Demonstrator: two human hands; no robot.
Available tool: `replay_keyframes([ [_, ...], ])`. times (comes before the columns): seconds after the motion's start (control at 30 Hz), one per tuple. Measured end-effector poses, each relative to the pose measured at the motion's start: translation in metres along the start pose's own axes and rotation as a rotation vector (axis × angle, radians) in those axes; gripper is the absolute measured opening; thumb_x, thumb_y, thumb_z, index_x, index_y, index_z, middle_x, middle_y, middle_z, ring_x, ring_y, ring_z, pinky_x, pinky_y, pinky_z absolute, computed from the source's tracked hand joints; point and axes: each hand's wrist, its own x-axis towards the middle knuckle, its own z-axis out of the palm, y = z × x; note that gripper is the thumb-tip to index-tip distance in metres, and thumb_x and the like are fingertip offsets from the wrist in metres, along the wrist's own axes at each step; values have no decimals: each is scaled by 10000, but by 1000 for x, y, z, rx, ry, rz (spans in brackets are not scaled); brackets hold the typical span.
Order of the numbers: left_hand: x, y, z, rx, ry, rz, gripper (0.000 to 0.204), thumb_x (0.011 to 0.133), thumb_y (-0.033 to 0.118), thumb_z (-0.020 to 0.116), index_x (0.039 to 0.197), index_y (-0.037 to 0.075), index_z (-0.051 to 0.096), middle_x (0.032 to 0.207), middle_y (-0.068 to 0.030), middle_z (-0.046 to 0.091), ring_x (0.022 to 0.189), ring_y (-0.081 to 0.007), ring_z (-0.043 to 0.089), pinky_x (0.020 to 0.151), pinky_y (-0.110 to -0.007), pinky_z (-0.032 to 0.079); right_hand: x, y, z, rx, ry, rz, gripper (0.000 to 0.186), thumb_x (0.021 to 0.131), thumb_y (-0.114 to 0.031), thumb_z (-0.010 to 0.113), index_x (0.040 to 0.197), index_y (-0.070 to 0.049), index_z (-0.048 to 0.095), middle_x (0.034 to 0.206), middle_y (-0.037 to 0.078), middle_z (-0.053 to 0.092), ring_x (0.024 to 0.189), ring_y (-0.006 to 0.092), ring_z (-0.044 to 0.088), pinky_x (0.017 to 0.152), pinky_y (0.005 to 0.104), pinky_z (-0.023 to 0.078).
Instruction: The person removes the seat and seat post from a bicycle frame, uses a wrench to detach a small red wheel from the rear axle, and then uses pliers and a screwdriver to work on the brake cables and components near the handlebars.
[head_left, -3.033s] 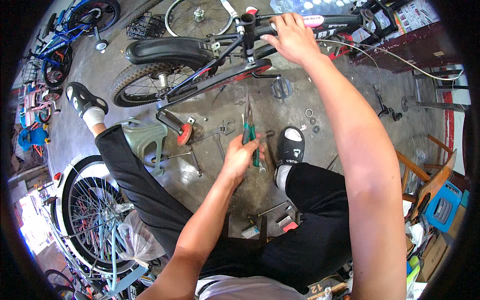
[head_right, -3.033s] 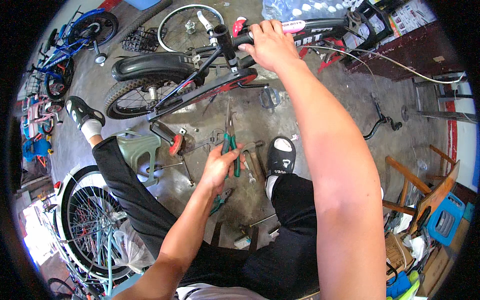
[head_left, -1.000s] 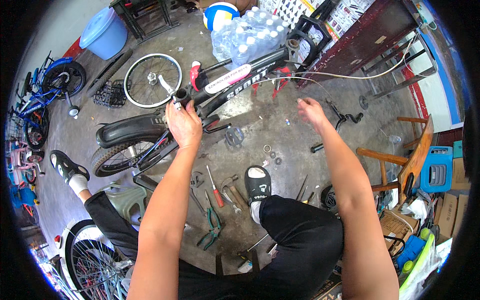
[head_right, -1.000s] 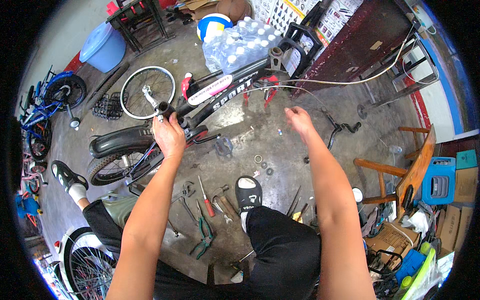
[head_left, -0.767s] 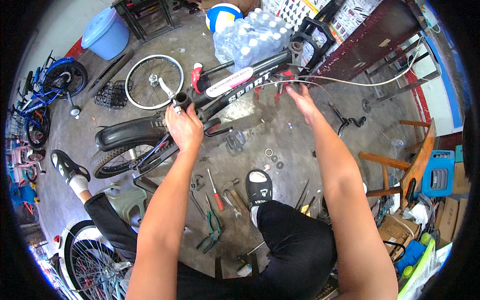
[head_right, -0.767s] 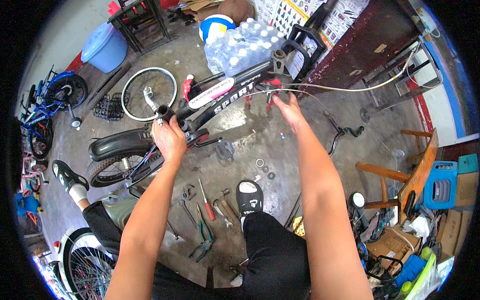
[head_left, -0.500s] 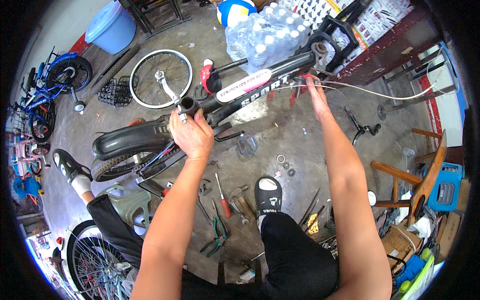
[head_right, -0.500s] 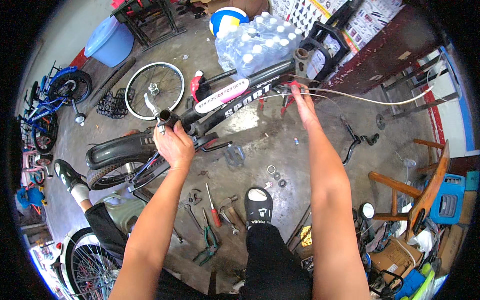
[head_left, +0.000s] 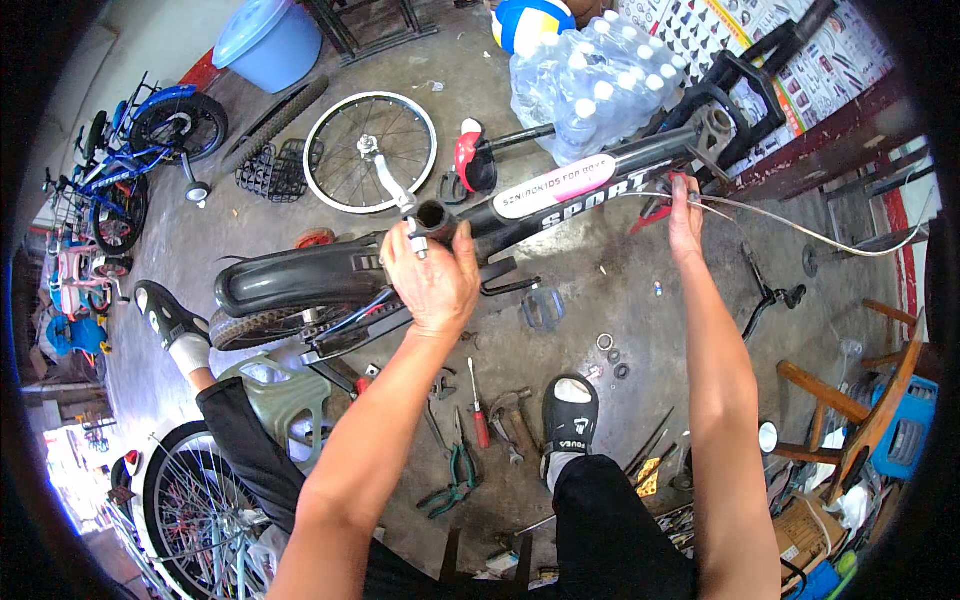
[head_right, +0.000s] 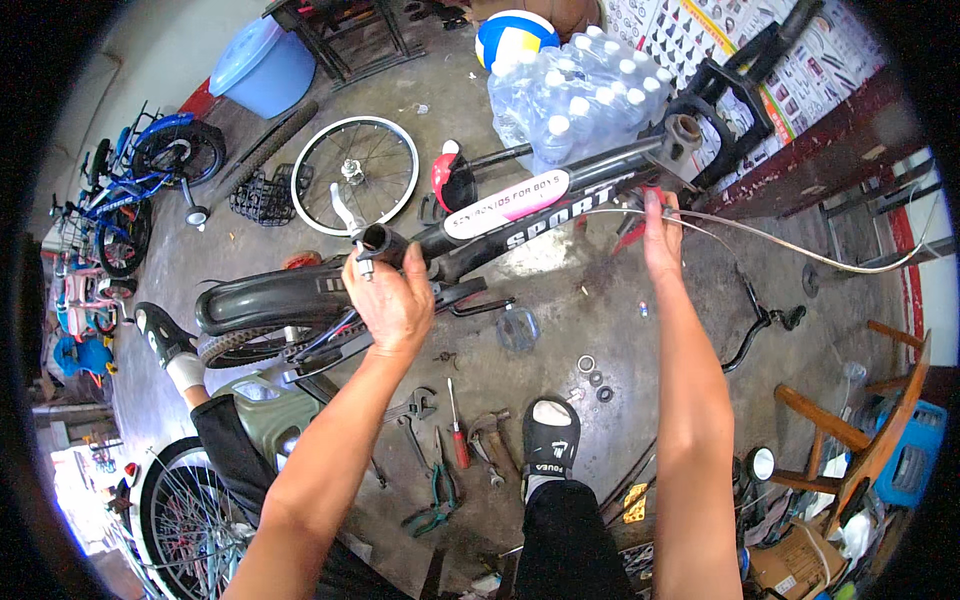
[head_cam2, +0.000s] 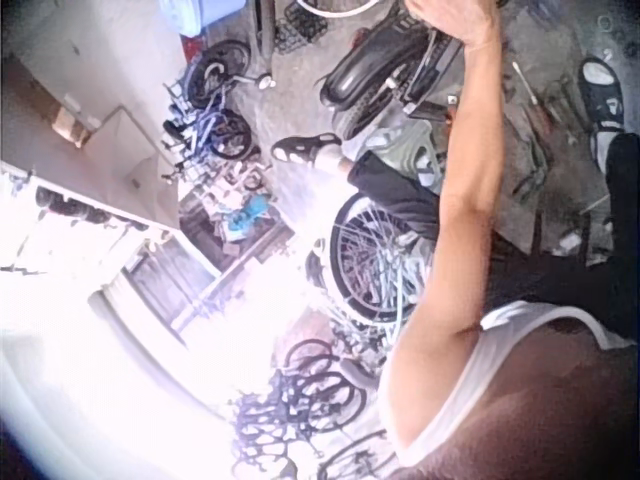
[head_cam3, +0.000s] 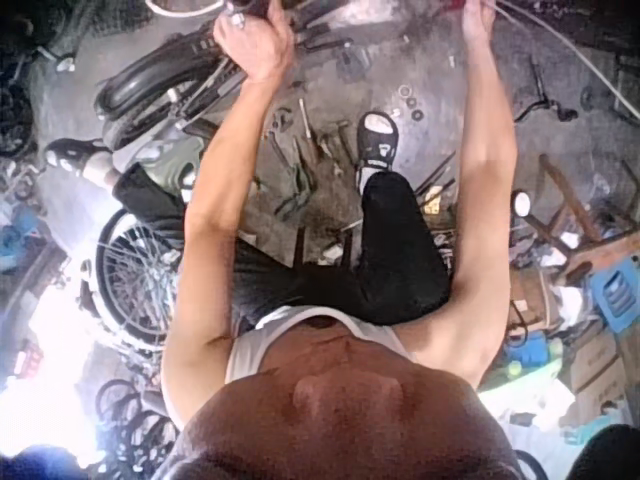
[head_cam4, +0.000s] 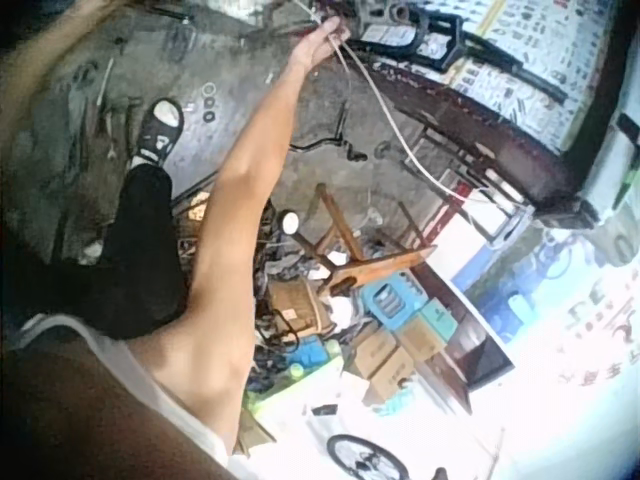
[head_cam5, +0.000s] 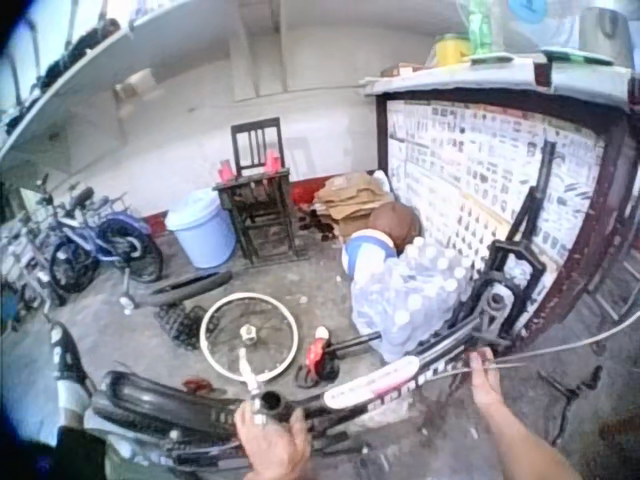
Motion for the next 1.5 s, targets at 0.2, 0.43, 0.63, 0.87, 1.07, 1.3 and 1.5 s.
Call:
replay_keyframes([
  [0.2, 52, -25, -50, 75, 25, 89, 317, 991, 232, 647, 910, -57, 549, 778, -269, 591, 723, -475, 559, 685, -548, 423, -46, -128, -31, -56, 119, -137, 443, 1014, -483, 597, 953, -47, 649, 753, -22, 553, 712, 104, 487, 639, 305, 400],
  [0.43, 127, 13, -3, 2, -437, -41, 557, 1012, 421, 505, 1047, -131, 573, 821, -304, 711, 839, -480, 707, 835, -546, 529, -89, -93, -71, -173, 195, 167, 546, 1006, -558, 602, 764, -68, 629, 640, -26, 509, 604, 86, 464, 548, 284, 364],
  [0.63, 139, -5, 65, 120, -654, -7, 553, 1002, 466, 458, 1054, -76, 559, 953, -317, 725, 972, -460, 710, 950, -528, 501, -107, -37, -26, -116, 207, 307, 527, 985, -574, 627, 862, -63, 677, 607, -34, 477, 495, 87, 447, 460, 285, 359],
  [0.87, 157, -12, 111, 188, -922, -115, 676, 988, 516, 381, 1254, -85, 540, 1250, -317, 670, 1218, -407, 651, 1078, -512, 435, -90, 5, -8, -263, 156, 400, 629, 962, -615, 611, 789, -13, 665, 656, 87, 590, 621, 187, 551, 629, 378, 450],
  [1.07, 139, -15, 142, 215, -1098, -191, 672, 1017, 496, 351, 1360, -58, 513, 1357, -221, 650, 1281, -359, 622, 1114, -476, 417, -77, 5, -10, -440, 57, 510, 769, 900, -735, 563, 749, 9, 687, 695, 163, 663, 736, 272, 661, 746, 432, 507],
  [1.3, 121, -32, 169, 146, -1086, -243, 692, 969, 512, 429, 1273, -75, 635, 1309, -311, 638, 1257, -429, 612, 1101, -476, 446, -68, 29, -10, -509, -1, 521, 797, 870, -783, 534, 791, -12, 721, 764, 166, 703, 824, 311, 697, 808, 441, 509],
  [1.5, 129, -39, 123, 164, -918, 4, 463, 1003, 379, 538, 1208, -10, 683, 1236, -246, 680, 1182, -400, 643, 1003, -480, 506, -66, 31, -3, -591, -37, 533, 820, 881, -800, 482, 857, -25, 749, 877, 218, 734, 954, 385, 702, 886, 474, 504],
])
